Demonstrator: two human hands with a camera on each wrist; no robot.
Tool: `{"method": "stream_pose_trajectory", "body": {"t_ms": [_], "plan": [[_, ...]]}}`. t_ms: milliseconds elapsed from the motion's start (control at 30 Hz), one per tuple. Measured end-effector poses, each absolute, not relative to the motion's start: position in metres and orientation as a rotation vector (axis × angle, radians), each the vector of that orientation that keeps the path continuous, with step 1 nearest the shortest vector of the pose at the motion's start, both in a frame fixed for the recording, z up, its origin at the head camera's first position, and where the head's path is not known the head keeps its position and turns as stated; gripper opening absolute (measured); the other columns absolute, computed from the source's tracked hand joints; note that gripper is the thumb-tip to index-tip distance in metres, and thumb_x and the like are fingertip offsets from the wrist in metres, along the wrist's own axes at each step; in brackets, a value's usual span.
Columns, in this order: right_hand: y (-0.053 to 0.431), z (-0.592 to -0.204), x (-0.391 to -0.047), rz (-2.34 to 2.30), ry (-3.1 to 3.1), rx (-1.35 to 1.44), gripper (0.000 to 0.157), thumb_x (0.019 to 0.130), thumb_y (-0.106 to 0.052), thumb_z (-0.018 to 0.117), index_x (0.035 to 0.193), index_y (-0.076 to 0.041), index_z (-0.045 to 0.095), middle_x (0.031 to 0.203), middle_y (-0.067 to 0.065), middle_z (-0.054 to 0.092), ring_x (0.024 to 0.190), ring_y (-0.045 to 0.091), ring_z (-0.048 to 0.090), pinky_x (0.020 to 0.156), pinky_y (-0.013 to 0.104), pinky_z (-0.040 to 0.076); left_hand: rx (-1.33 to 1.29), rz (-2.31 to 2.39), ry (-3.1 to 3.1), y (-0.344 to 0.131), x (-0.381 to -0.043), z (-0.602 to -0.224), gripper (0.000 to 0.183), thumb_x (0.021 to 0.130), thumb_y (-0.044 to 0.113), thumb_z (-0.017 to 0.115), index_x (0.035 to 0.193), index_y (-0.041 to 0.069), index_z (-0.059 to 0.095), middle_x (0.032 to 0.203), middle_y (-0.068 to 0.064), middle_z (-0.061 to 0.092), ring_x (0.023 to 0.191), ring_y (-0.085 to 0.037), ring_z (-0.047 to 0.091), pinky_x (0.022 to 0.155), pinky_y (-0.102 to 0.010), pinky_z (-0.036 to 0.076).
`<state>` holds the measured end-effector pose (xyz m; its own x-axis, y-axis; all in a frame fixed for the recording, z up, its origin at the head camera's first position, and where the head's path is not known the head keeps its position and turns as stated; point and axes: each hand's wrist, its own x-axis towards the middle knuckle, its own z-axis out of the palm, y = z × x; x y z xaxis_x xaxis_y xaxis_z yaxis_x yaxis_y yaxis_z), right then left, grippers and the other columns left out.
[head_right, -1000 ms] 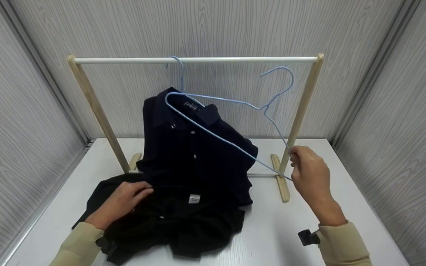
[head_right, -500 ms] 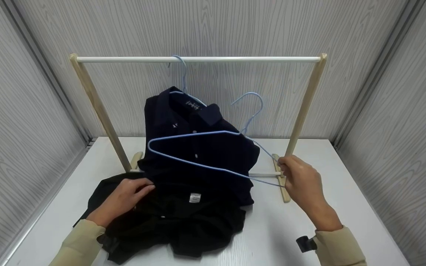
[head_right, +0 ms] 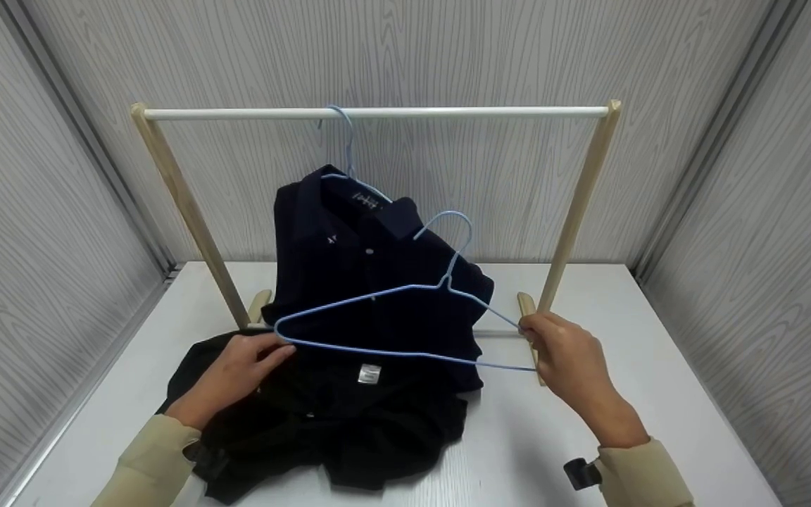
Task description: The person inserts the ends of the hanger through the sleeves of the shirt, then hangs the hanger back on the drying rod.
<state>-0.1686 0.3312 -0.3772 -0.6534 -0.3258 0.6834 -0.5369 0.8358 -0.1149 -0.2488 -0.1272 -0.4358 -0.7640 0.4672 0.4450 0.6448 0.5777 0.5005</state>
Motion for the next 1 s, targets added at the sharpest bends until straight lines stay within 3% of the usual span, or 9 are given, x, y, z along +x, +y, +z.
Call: {"method": "stream_pose_trajectory", "body": {"t_ms": [233,400,500,800,1000], "plan": [[0.331,-0.385,-0.168,0.393,-2.398,0.596,0.025,0.073,0.011,0.064,0.087,-0.01,0.064,0.076,-0.007,0.061,0.064,0.004,0.054,0.059,0.01,0.039,-0.882,-1.112,-2.586,-0.124,-0.248,-0.426,0.015,0.091,0.03,0.051,0.088,0.021,0.063,0.065,0.011,0.053,0.043,-0.002,0.046,0.046,-0.019,0.043],[0.33,-0.391,-0.165,0.349,-2.458,0.516,0.026,0.073,0.007,0.067,0.086,-0.015,0.065,0.078,-0.012,0.061,0.065,0.003,0.056,0.056,0.02,0.044,-0.867,-1.126,-2.583,-0.121,-0.247,-0.419,0.02,0.091,0.034,0.049,0.088,0.02,0.063,0.061,0.009,0.05,0.041,-0.002,0.046,0.043,-0.02,0.043],[0.329,-0.395,-0.164,0.328,-2.471,0.511,0.023,0.073,0.005,0.068,0.086,-0.015,0.065,0.078,-0.011,0.061,0.064,0.003,0.055,0.054,0.025,0.045,-0.856,-1.117,-2.559,-0.118,-0.247,-0.414,0.02,0.091,0.034,0.049,0.087,0.021,0.063,0.06,0.01,0.05,0.04,-0.002,0.046,0.044,-0.019,0.043],[0.33,-0.4,-0.162,0.324,-2.478,0.517,0.021,0.073,0.005,0.068,0.086,-0.012,0.066,0.077,-0.008,0.063,0.064,0.003,0.055,0.053,0.024,0.046,-0.854,-1.028,-2.464,-0.109,-0.244,-0.401,0.017,0.09,0.031,0.053,0.085,0.02,0.064,0.065,0.014,0.055,0.049,0.002,0.046,0.054,-0.018,0.044],[0.335,-0.405,-0.16,0.303,-2.498,0.485,0.023,0.071,0.005,0.069,0.085,-0.013,0.066,0.076,-0.008,0.063,0.061,0.001,0.05,0.052,0.024,0.044,-0.853,-0.994,-2.437,-0.108,-0.242,-0.395,0.016,0.09,0.031,0.053,0.086,0.022,0.064,0.064,0.013,0.055,0.047,0.001,0.045,0.053,-0.017,0.043]]}}
